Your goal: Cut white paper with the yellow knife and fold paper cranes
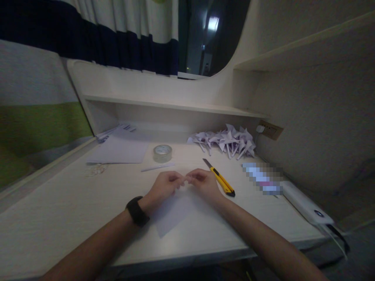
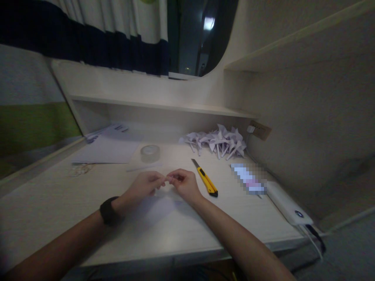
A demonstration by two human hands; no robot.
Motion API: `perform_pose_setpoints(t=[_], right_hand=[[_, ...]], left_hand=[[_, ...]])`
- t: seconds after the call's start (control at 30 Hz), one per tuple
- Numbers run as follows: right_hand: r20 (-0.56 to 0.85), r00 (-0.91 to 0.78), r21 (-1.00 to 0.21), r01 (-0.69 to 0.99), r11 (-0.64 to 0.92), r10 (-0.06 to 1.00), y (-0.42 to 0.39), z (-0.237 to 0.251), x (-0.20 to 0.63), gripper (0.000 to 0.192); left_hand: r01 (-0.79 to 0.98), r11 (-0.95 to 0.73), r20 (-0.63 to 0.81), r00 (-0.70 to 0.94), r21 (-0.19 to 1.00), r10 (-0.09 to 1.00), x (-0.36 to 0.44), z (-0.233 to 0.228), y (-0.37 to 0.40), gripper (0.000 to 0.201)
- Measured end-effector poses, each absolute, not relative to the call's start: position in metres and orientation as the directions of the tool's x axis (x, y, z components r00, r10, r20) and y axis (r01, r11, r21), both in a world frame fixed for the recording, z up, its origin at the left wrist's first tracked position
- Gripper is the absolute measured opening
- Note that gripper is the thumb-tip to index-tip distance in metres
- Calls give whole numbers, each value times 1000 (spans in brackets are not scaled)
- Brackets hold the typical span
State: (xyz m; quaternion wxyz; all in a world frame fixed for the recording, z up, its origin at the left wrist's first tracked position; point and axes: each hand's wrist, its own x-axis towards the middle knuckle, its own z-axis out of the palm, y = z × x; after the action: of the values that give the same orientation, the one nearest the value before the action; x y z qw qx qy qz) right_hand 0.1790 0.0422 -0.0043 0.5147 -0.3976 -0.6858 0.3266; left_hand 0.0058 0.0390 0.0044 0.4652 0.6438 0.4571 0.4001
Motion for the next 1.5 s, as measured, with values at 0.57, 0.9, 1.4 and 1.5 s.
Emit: perform_pose_setpoints(t=[0.57,0.9,1.4,1.5], right_hand=[[378,-159,-907,133,399,912,41,-4,177,14],[350,-171,-914,154,376,921,42,-5,178,18],[317,-183,-934,112,340,931,46,-6,177,30],[314,-165,-936,113,334,935,49,-6,180,28]], left_hand=[[212,-152,83,302,965,950,7,6,36,37],[221,-128,67,264,967,962,5,6,36,24],[618,-554,491,292,558,821,3,3,31,22],[664,-595,505,360,452,785,-4,6,36,28]])
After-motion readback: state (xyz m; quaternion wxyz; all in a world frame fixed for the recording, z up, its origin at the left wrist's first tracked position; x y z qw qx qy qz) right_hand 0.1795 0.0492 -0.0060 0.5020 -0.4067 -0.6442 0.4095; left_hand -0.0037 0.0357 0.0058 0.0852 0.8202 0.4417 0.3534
